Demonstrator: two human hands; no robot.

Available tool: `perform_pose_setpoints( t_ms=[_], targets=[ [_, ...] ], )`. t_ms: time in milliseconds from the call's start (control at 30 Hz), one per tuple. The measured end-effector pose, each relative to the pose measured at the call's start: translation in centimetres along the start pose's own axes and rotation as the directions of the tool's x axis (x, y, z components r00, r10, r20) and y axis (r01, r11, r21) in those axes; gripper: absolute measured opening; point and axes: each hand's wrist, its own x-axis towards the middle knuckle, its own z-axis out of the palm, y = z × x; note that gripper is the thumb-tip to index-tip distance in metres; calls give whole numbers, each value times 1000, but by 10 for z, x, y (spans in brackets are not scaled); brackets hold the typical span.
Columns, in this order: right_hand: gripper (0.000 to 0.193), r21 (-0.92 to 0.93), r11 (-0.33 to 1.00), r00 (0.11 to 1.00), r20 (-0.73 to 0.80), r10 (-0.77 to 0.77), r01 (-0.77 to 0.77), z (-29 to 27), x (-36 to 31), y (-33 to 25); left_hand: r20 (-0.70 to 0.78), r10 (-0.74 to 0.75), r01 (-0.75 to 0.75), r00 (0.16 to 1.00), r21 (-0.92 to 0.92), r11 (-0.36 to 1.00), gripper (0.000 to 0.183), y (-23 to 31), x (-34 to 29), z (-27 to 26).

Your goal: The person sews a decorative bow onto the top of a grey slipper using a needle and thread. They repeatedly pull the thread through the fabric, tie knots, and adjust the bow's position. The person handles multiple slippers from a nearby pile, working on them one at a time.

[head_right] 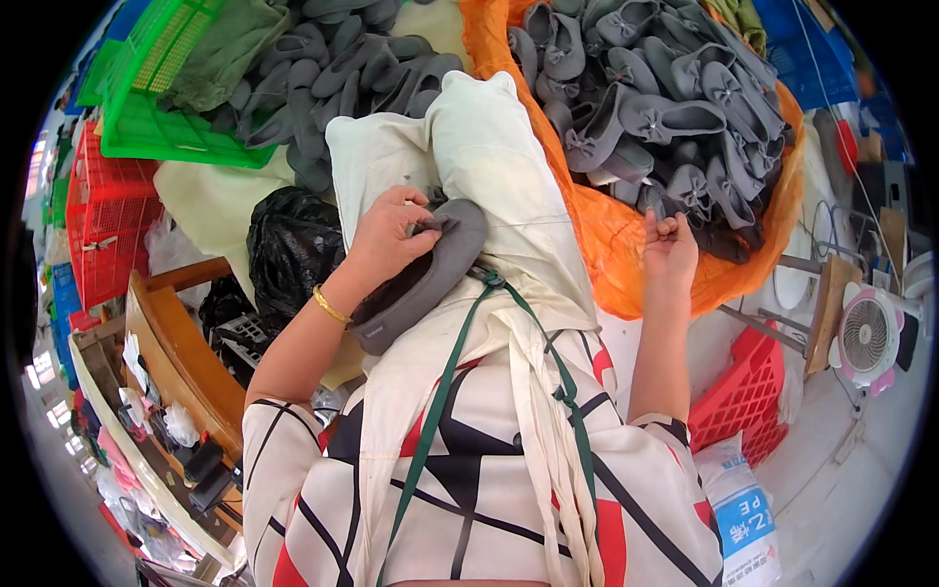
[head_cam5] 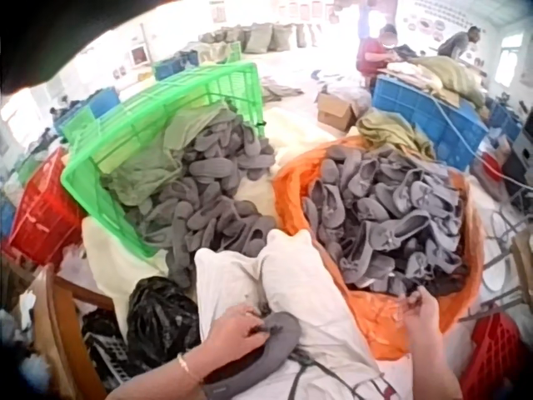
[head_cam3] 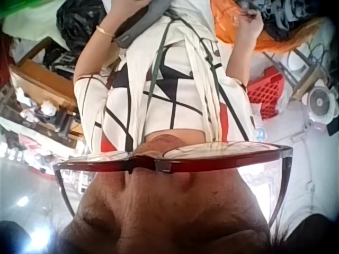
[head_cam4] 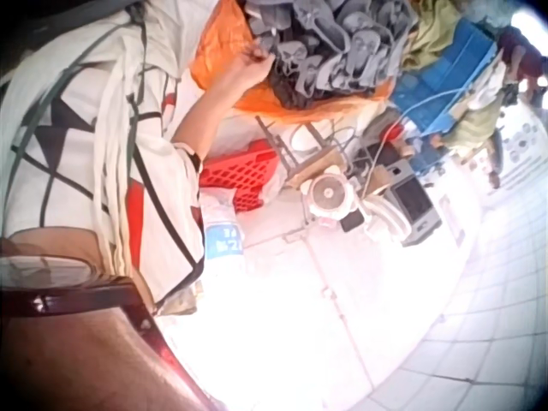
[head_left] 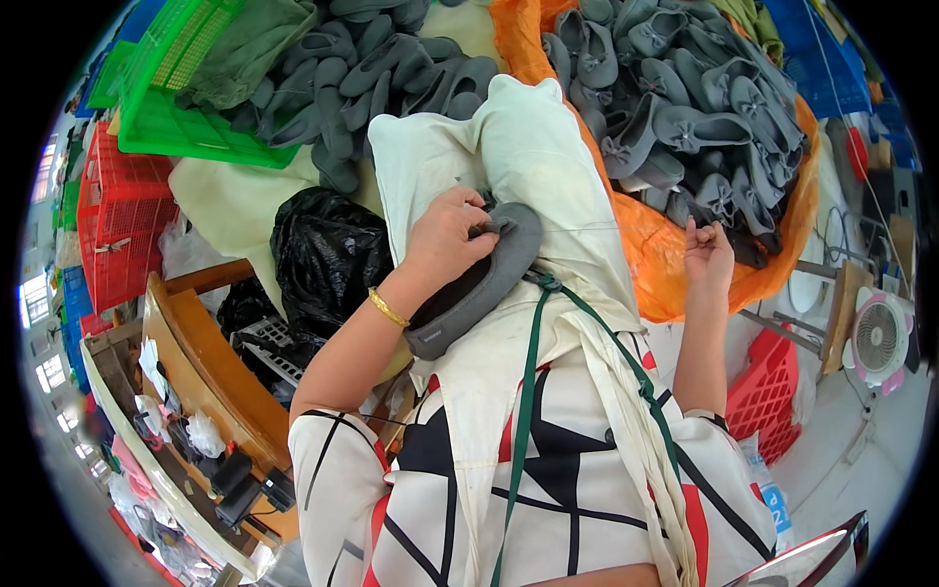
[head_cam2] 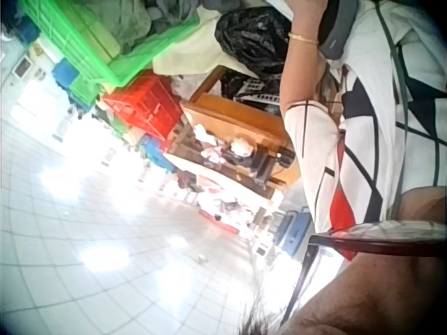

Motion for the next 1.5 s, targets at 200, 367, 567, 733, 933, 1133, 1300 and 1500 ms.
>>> perform_pose_setpoints(
  t_ms=[200, 367, 567, 733, 933, 1133, 1300, 1500],
  targets=[
    [21, -33, 936, 930, -105, -351, 350, -43, 42, -80, 10, 12, -12, 1000, 31, 999, 18, -5, 1, 1],
    [8, -209, 833, 859, 120, -498, 512, -16, 19, -71, 12, -31, 31, 999, -1, 1000, 18, -7, -1, 4],
    [12, -665, 441, 721, 691, 58, 602, 79, -81, 56, 63, -112, 122, 992, -183, 976, 14, 1, -2, -12],
    [15, -292, -149, 325, 888, 324, 945, 112, -109, 94, -47, -194, 179, 980, -227, 957, 16, 28, -18, -18],
    [10, -259, 103, 211, 917, 338, 960, 114, -125, 102, 259, -360, 435, 896, -352, 829, 25, 37, -20, -6],
    [9, -227, 270, 142, 943, 302, 936, 124, -151, 110, 369, -490, 613, 789, -422, 668, 20, 25, -15, 7],
    [8, -520, 298, 362, 816, 450, 800, 134, -146, 105, 482, -494, 571, 724, -820, 35, 11, 16, -21, 0],
    [8, -315, 228, 230, 915, 332, 922, 138, -129, 133, 546, -461, 676, 699, -715, 178, 12, 11, -22, -11]
  ],
)
